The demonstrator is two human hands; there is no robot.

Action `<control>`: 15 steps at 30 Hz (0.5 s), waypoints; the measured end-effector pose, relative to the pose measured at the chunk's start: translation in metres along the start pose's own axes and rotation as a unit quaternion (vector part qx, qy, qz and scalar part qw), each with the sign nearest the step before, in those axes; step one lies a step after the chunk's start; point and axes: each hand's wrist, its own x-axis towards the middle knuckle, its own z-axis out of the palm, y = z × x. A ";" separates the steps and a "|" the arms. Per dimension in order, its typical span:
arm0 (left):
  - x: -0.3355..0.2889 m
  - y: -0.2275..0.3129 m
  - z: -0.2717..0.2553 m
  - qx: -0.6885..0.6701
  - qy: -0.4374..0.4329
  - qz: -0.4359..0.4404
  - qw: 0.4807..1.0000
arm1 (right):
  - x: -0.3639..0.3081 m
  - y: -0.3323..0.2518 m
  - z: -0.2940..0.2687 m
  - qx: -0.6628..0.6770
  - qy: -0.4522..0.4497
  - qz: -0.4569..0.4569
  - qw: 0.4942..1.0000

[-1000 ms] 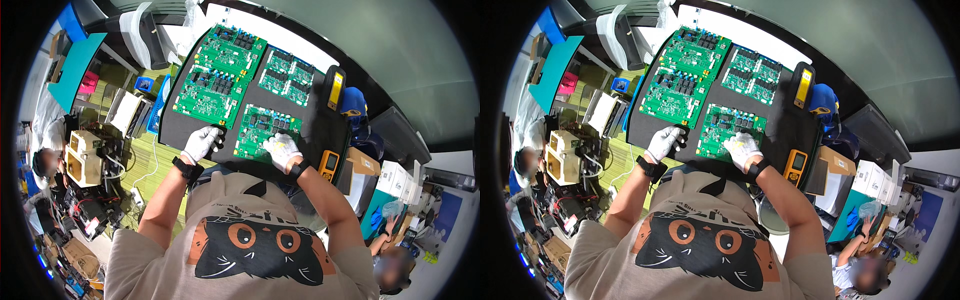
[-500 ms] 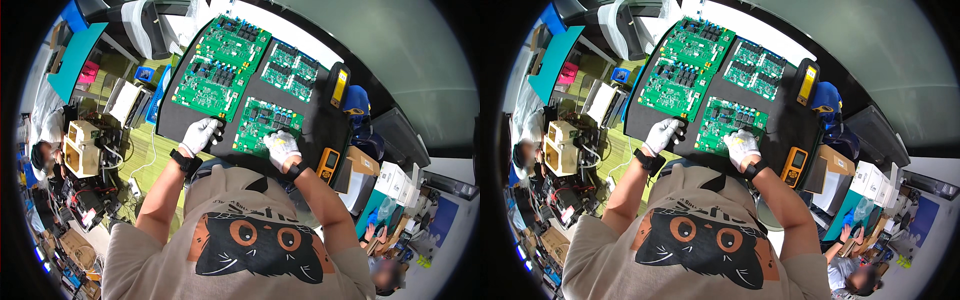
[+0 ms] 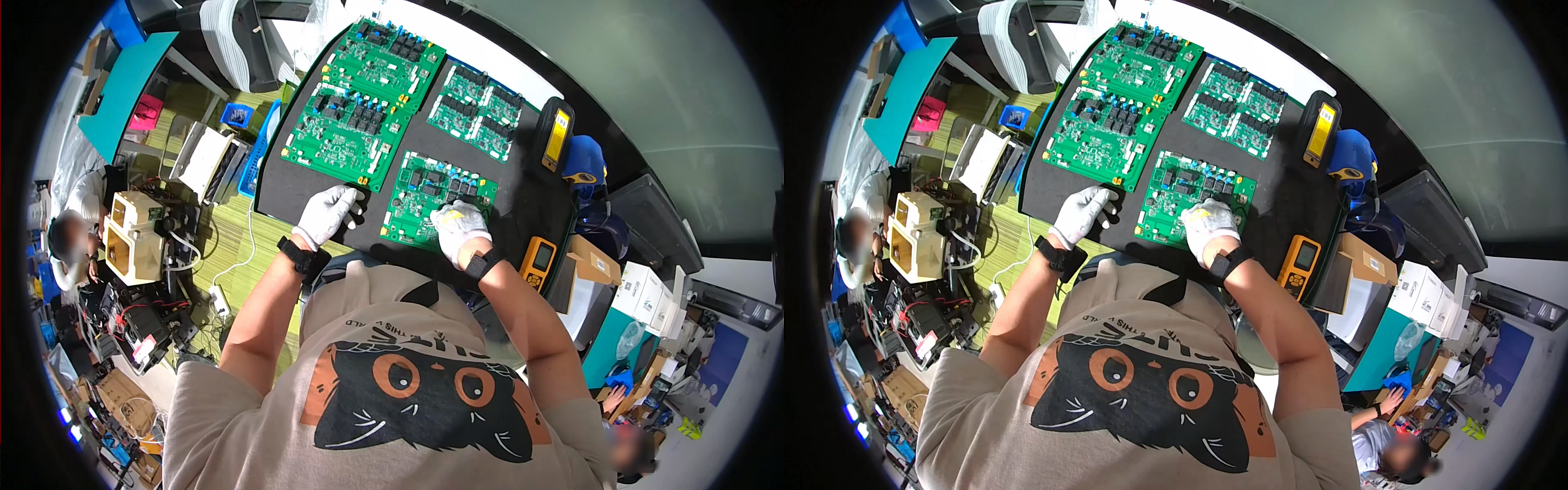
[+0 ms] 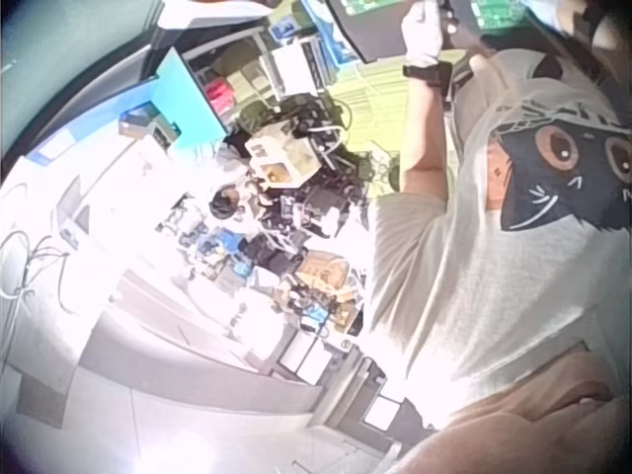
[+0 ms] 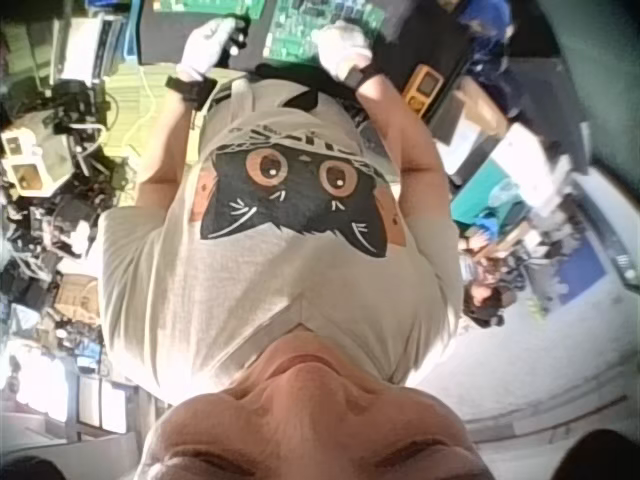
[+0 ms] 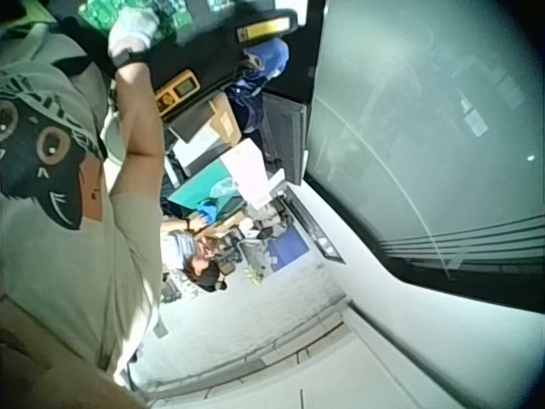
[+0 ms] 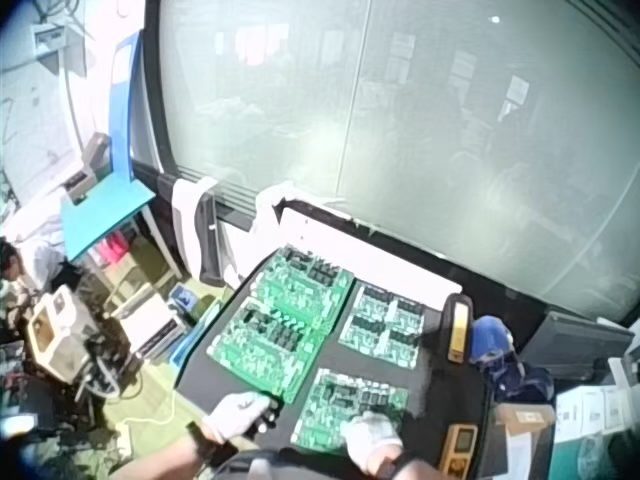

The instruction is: The recorder is inspecting and testing multiple printed circuit boards on a workbench using a yellow handheld multimeter or testing device.

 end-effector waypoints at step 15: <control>-0.001 -0.002 0.001 -0.017 -0.001 0.013 1.000 | -0.015 0.004 0.018 0.034 0.072 0.014 0.997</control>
